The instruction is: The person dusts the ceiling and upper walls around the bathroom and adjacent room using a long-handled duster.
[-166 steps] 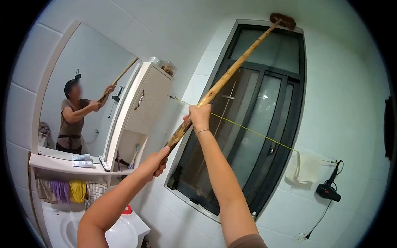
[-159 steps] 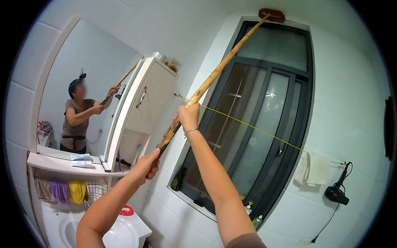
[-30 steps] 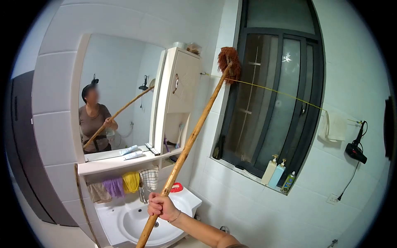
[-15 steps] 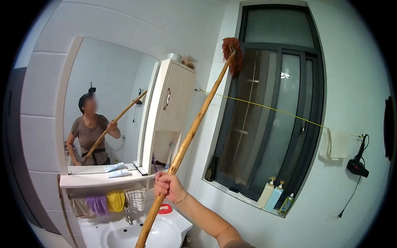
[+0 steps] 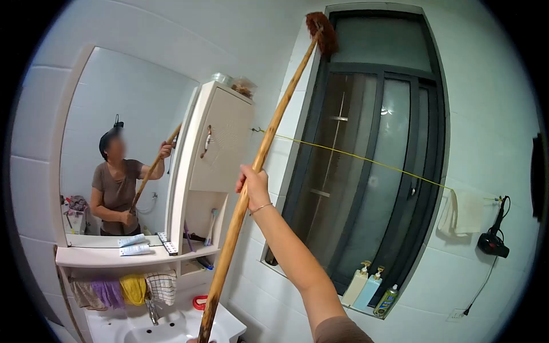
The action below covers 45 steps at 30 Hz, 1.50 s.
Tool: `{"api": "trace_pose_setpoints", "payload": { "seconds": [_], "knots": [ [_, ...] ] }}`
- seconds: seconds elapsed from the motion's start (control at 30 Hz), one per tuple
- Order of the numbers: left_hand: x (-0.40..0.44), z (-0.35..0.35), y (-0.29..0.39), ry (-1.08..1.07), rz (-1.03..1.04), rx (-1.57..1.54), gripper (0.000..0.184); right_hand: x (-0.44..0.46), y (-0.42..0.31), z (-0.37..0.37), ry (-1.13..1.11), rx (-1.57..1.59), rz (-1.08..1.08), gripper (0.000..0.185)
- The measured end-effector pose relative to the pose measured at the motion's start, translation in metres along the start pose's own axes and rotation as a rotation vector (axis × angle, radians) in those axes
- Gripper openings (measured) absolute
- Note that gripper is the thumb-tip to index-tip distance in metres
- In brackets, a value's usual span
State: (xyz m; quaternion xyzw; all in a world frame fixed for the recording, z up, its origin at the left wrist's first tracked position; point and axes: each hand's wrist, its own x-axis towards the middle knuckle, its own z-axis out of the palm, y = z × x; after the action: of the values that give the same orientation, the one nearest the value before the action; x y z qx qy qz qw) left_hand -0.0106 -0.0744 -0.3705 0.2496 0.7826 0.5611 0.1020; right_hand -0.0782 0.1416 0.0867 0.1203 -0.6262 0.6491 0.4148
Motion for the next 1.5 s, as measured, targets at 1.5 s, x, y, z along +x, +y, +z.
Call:
{"api": "trace_pose_setpoints", "payload": {
  "seconds": [1.5],
  "knots": [
    [0.139,0.069,0.331,0.189,0.828,0.141,0.024,0.0,-0.174,-0.136,0.25,-0.064,-0.188,0.019]
  ]
}}
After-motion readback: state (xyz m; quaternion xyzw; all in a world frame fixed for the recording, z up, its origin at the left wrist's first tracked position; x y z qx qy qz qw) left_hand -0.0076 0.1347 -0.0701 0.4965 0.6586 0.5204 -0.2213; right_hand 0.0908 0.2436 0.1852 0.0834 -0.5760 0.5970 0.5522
